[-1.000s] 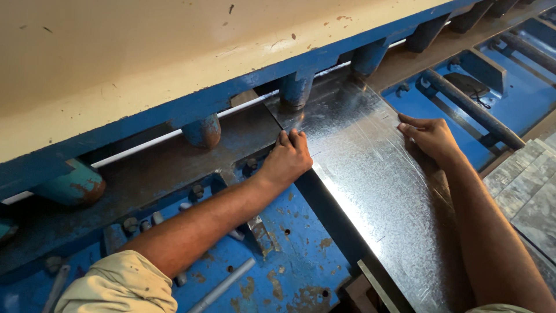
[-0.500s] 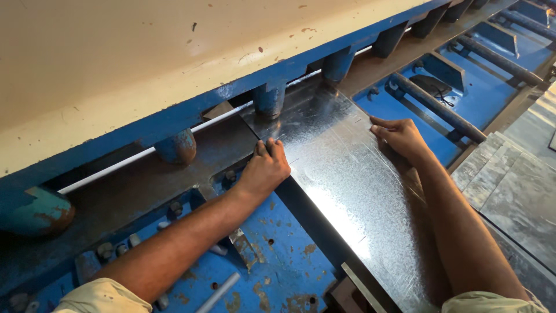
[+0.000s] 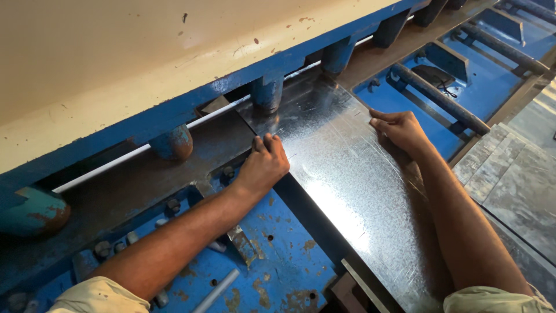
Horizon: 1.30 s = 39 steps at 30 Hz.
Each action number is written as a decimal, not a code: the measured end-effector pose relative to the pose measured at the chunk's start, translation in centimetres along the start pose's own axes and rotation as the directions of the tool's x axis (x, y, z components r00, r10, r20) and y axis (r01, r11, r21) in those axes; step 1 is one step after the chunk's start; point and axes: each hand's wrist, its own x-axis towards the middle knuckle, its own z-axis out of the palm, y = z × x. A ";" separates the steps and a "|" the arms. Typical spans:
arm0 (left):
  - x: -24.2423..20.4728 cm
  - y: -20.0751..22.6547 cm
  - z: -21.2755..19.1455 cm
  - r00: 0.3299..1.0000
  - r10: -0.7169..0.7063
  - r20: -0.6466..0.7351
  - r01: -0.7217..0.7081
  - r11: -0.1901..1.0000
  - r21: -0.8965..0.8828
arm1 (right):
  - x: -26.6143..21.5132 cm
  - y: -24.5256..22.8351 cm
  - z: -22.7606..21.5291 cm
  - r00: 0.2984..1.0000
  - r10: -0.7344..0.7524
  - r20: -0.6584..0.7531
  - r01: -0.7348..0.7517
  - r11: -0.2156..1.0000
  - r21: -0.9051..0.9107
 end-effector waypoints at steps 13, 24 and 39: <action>0.0 0.0 0.0 1.000 0.009 0.002 -0.009 0.999 0.045 | 0.5 1.2 0.2 0.994 -0.106 -0.006 0.106 0.994 -0.002; 0.1 -0.3 -0.3 0.999 0.040 0.006 -0.040 0.999 0.037 | -0.6 -0.2 -0.2 1.000 -0.009 0.024 0.009 1.000 0.003; 0.3 -0.3 -0.7 1.000 0.013 0.001 -0.013 1.000 0.009 | -0.3 0.0 -0.2 1.000 -0.012 0.016 0.012 1.000 -0.009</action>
